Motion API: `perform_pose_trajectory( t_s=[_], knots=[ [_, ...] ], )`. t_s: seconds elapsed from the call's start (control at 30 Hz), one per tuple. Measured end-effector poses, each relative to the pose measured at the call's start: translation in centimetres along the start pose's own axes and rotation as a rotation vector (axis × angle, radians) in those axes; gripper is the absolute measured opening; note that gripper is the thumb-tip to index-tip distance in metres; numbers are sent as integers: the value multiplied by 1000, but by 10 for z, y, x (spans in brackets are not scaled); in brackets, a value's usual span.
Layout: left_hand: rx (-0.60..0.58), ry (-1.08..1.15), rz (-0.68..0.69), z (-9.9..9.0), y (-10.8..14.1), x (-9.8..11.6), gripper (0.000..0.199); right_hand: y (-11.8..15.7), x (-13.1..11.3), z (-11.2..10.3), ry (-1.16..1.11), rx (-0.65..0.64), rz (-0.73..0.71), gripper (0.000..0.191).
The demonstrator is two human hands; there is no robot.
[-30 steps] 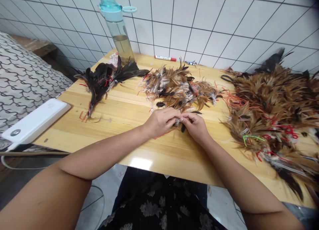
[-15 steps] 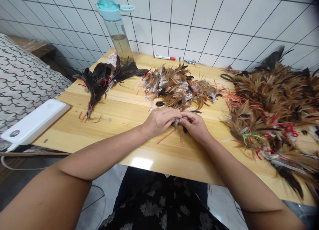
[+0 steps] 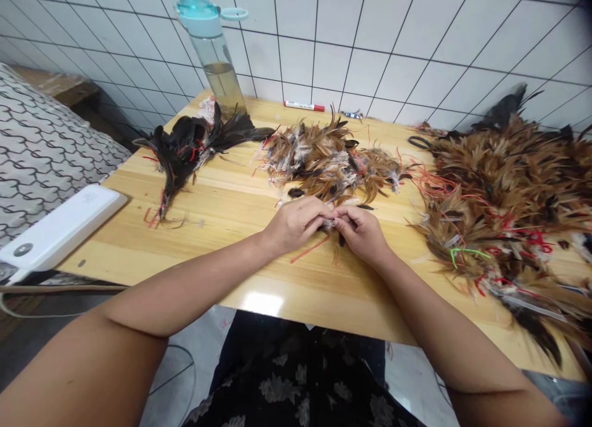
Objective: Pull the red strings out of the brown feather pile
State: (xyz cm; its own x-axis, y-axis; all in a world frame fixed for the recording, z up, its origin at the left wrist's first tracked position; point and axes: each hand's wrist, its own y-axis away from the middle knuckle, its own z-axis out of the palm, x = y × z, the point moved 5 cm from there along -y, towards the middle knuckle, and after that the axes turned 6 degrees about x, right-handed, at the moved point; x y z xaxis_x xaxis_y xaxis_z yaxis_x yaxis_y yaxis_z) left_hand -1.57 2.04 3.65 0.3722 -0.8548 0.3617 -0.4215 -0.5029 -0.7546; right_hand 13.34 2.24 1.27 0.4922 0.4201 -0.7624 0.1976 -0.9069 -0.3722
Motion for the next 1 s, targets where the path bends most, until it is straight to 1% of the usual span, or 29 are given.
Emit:
perform_pose_trajectory(
  t_s=[0.1,0.2,0.37,0.47,0.53,0.67,0.73,0.87,1.0],
  knots=[
    [9,-13,17,2,0,1,10,1,-4,-2,126,7,-53,14],
    [6,-1,-5,3,0,0,10,1,-5,-2,240,-2,-90,18],
    [7,31,-60,3,1,-5,11,2,-5,1,351,-81,-133,23],
    [-2,51,-71,4,3,-6,11,2,-7,2,498,-127,-172,22],
    [-17,73,-81,5,3,-6,11,3,-10,2,627,-130,-248,21],
    [-25,124,-64,6,3,-5,9,5,-18,-1,830,-79,-458,23],
    [-13,132,-44,5,2,-4,8,5,-19,-3,894,-66,-509,25],
    [-10,124,-43,3,1,-2,10,2,-21,-10,982,-82,-513,24],
    [-53,126,-70,4,1,-2,12,0,-25,-12,1021,-148,-518,22]
  ],
)
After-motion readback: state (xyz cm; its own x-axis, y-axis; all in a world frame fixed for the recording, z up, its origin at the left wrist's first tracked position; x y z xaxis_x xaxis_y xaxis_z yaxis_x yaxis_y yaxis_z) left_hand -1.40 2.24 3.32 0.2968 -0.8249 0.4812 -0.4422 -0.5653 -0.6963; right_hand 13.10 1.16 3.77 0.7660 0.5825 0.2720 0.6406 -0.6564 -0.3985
